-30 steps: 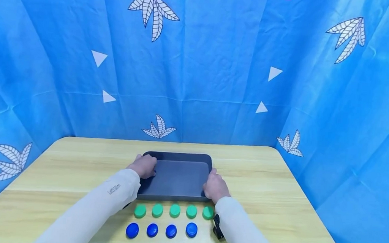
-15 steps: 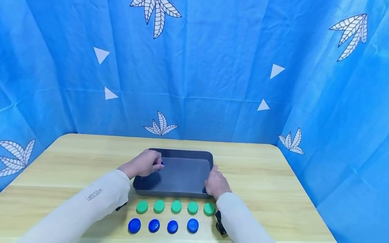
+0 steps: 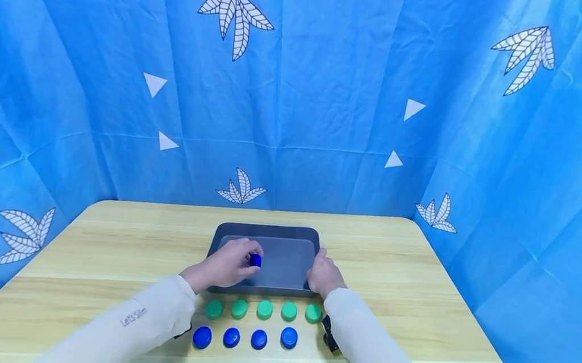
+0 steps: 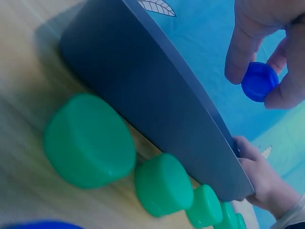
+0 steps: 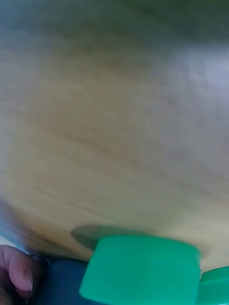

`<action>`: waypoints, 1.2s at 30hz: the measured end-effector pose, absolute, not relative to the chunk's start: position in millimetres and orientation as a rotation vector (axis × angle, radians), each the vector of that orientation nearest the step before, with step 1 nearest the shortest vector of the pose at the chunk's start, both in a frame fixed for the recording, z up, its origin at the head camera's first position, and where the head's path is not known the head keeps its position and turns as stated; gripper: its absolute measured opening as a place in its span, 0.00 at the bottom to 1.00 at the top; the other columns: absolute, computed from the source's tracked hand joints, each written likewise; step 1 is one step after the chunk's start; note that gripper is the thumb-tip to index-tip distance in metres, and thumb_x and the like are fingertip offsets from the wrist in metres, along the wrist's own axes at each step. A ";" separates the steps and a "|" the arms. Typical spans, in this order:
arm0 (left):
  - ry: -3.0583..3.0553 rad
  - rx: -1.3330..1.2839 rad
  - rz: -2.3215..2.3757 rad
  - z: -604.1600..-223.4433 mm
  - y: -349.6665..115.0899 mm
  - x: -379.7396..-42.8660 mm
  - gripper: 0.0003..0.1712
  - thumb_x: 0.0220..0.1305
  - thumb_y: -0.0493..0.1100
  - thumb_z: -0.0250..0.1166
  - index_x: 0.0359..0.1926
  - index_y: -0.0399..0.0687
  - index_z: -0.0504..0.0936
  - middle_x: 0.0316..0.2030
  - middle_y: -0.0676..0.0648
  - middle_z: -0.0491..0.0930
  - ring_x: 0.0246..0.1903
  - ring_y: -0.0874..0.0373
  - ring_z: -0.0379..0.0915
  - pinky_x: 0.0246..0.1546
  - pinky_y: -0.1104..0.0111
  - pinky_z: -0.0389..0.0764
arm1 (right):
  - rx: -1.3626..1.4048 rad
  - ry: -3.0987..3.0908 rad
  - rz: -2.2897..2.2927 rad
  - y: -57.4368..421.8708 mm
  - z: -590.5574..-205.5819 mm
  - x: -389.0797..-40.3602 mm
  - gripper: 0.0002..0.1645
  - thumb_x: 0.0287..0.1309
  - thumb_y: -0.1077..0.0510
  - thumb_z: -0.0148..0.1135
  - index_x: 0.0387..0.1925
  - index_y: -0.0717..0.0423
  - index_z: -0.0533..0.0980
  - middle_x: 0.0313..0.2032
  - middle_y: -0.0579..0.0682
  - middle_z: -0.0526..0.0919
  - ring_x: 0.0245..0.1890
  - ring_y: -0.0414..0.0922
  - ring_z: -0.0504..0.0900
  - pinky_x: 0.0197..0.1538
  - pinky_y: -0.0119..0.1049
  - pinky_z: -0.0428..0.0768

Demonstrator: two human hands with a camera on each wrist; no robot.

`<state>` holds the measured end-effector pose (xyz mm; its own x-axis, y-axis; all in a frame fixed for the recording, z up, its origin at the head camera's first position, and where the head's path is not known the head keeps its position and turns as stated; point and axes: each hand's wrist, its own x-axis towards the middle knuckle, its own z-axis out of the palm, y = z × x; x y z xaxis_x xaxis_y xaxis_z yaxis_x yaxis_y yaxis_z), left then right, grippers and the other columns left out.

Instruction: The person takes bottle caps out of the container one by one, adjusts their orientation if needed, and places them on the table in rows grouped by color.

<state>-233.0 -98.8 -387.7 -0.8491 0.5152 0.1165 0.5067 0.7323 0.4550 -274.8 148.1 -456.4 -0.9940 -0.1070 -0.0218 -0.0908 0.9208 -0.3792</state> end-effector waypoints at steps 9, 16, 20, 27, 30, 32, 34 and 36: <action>2.845 0.894 0.808 -388.3 -90.3 -223.8 0.10 0.57 0.39 0.72 0.34 0.51 0.77 0.33 0.55 0.78 0.33 0.60 0.74 0.36 0.74 0.77 | -0.156 3.051 -0.623 147.0 -456.8 -274.6 0.42 0.57 0.66 0.55 0.67 0.76 0.46 0.41 0.70 0.79 0.42 0.58 0.81 0.50 0.51 0.77; 2.823 0.971 0.843 -391.0 -81.8 -216.1 0.17 0.54 0.40 0.74 0.22 0.52 0.71 0.34 0.57 0.79 0.32 0.62 0.72 0.31 0.76 0.74 | -0.209 3.114 -0.604 145.4 -455.4 -272.5 0.36 0.55 0.67 0.57 0.62 0.70 0.53 0.36 0.64 0.80 0.34 0.55 0.82 0.42 0.50 0.79; 2.839 1.077 0.839 -393.4 -75.6 -213.1 0.19 0.52 0.40 0.75 0.20 0.53 0.70 0.31 0.57 0.79 0.30 0.63 0.72 0.30 0.76 0.74 | -0.208 3.139 -0.532 145.0 -454.7 -272.1 0.31 0.57 0.64 0.56 0.59 0.70 0.57 0.34 0.62 0.80 0.31 0.54 0.82 0.39 0.49 0.80; 2.824 1.170 0.822 -396.3 -62.5 -209.1 0.20 0.50 0.38 0.75 0.17 0.51 0.70 0.27 0.58 0.77 0.28 0.67 0.69 0.30 0.78 0.72 | -0.205 3.168 -0.494 145.4 -453.6 -274.0 0.26 0.60 0.63 0.53 0.58 0.70 0.61 0.33 0.64 0.80 0.31 0.55 0.83 0.36 0.49 0.81; 2.815 1.187 0.771 -396.3 -56.1 -207.2 0.20 0.51 0.38 0.75 0.17 0.51 0.70 0.21 0.59 0.71 0.24 0.67 0.66 0.27 0.78 0.69 | -0.215 3.165 -0.491 145.8 -451.7 -274.1 0.24 0.60 0.63 0.52 0.55 0.70 0.62 0.30 0.64 0.79 0.29 0.54 0.82 0.34 0.48 0.80; 2.811 1.182 0.732 -396.2 -51.3 -205.4 0.20 0.52 0.40 0.75 0.17 0.51 0.70 0.19 0.59 0.68 0.22 0.66 0.64 0.25 0.78 0.68 | -0.227 3.167 -0.487 146.0 -451.3 -274.0 0.22 0.60 0.63 0.52 0.54 0.70 0.63 0.28 0.63 0.79 0.28 0.54 0.82 0.33 0.47 0.80; 2.801 1.176 0.713 -396.7 -47.1 -204.2 0.20 0.52 0.42 0.76 0.17 0.50 0.71 0.17 0.59 0.66 0.21 0.66 0.63 0.24 0.78 0.67 | -0.238 3.171 -0.483 146.3 -451.4 -274.2 0.22 0.60 0.63 0.52 0.54 0.70 0.63 0.27 0.62 0.78 0.27 0.53 0.82 0.32 0.46 0.80; 2.793 1.175 0.711 -397.3 -43.4 -202.6 0.21 0.51 0.43 0.77 0.17 0.51 0.71 0.16 0.59 0.66 0.20 0.67 0.63 0.23 0.79 0.66 | -0.252 3.181 -0.484 146.6 -452.0 -274.0 0.23 0.60 0.63 0.52 0.54 0.71 0.63 0.26 0.63 0.78 0.27 0.54 0.82 0.31 0.46 0.80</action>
